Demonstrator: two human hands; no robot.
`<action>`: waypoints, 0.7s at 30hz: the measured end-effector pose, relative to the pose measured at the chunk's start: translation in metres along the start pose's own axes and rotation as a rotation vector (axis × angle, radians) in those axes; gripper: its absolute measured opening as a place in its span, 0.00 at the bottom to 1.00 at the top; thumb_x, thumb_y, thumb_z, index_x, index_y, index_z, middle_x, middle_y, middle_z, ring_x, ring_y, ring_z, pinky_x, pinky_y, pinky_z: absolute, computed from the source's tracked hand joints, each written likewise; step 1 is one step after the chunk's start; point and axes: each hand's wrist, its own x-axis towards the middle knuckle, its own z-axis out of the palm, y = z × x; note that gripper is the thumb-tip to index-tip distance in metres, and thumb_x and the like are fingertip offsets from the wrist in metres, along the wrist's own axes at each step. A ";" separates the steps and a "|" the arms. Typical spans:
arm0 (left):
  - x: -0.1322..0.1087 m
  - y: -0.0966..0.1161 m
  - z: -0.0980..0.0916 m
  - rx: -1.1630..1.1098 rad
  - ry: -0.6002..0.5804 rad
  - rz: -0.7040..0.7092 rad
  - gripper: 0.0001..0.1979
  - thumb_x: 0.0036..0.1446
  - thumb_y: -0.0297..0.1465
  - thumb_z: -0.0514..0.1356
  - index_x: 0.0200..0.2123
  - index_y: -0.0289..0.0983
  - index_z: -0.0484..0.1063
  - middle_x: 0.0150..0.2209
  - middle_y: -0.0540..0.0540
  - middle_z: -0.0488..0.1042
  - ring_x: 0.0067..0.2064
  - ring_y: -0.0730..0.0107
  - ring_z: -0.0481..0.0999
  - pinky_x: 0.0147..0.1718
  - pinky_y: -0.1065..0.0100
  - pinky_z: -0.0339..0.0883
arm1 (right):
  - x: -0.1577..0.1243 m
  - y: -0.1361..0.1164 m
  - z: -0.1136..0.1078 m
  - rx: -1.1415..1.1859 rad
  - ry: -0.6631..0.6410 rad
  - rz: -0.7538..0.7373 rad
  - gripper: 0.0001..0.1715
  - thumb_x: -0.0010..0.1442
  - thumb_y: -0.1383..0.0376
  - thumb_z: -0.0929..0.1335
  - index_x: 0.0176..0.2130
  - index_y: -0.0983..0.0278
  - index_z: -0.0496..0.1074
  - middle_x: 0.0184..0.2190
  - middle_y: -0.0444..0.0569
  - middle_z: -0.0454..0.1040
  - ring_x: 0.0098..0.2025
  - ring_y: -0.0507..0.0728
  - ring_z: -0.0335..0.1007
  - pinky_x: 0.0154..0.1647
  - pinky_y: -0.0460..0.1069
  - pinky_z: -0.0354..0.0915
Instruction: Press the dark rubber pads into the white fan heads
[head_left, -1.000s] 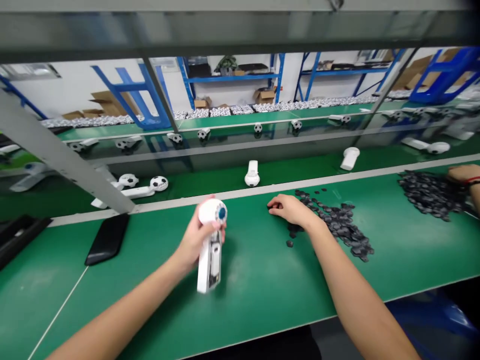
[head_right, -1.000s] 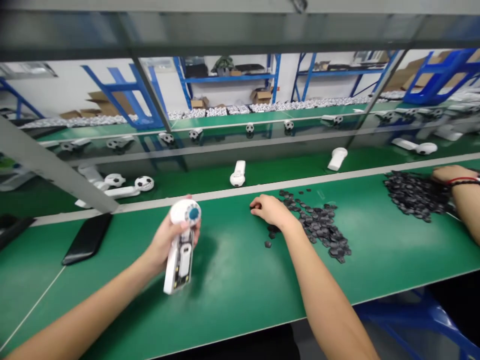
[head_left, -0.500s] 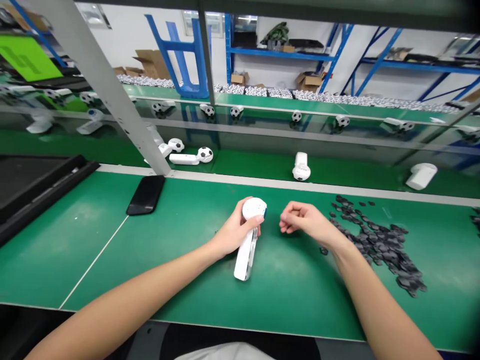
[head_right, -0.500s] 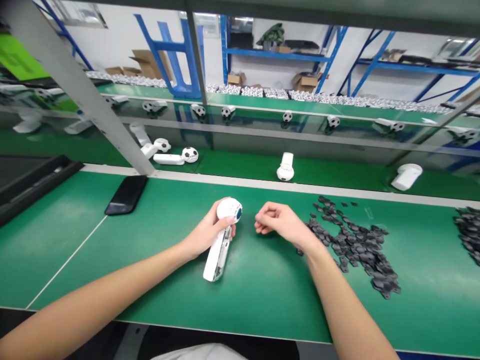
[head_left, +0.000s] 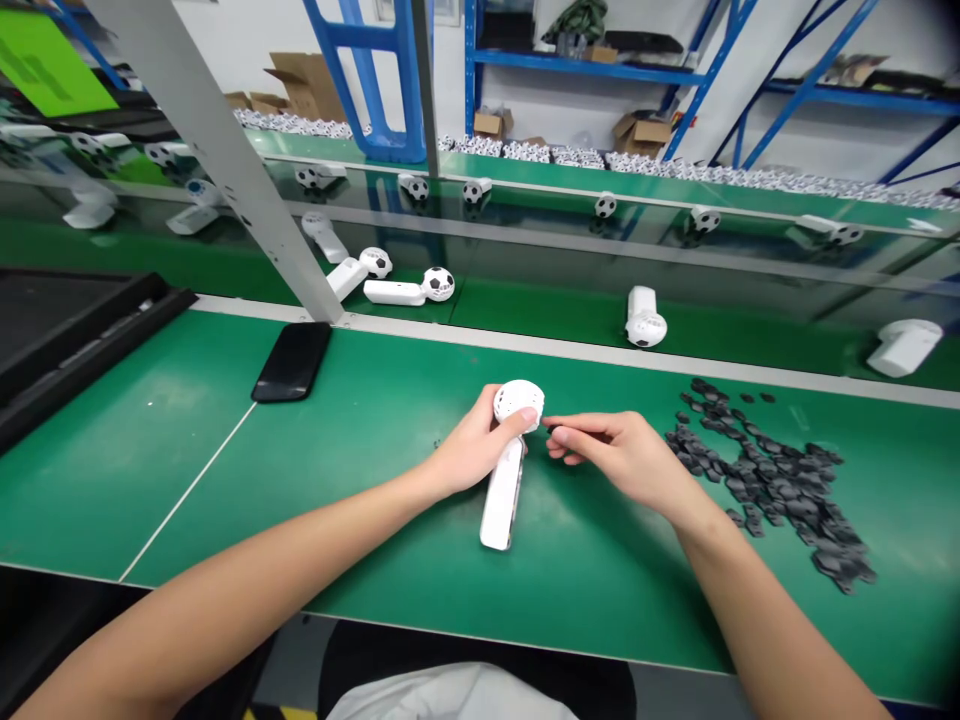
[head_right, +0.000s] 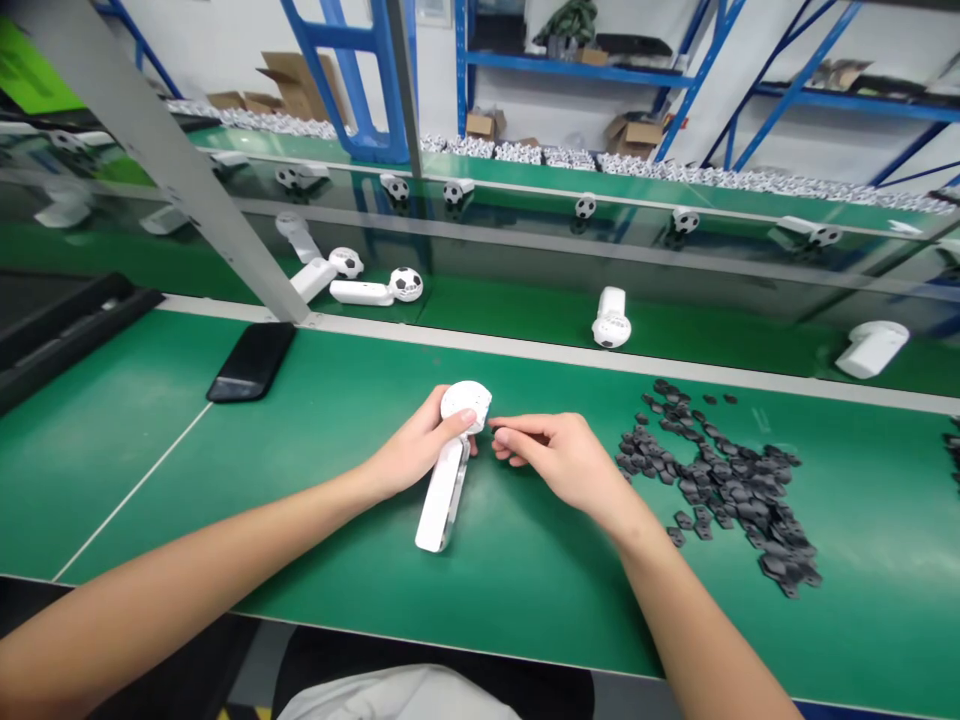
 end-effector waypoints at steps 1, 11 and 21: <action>0.000 0.000 0.000 0.010 0.004 0.003 0.26 0.66 0.52 0.60 0.55 0.39 0.63 0.39 0.47 0.75 0.37 0.65 0.77 0.36 0.66 0.68 | -0.001 0.000 0.002 0.010 0.017 0.010 0.18 0.66 0.52 0.72 0.48 0.60 0.84 0.37 0.50 0.85 0.39 0.61 0.82 0.43 0.54 0.77; 0.000 0.003 0.001 0.085 -0.005 0.008 0.28 0.71 0.54 0.50 0.63 0.42 0.59 0.46 0.46 0.73 0.42 0.63 0.74 0.43 0.61 0.68 | 0.005 -0.001 0.037 -0.235 0.283 -0.315 0.08 0.66 0.60 0.73 0.34 0.60 0.77 0.32 0.45 0.80 0.31 0.54 0.74 0.30 0.47 0.69; -0.002 0.008 0.004 0.174 -0.033 0.096 0.33 0.63 0.49 0.65 0.59 0.36 0.57 0.53 0.41 0.70 0.53 0.56 0.73 0.51 0.59 0.66 | 0.008 0.013 0.038 -0.506 0.340 -0.351 0.09 0.68 0.66 0.68 0.33 0.60 0.69 0.30 0.43 0.74 0.31 0.55 0.68 0.32 0.49 0.61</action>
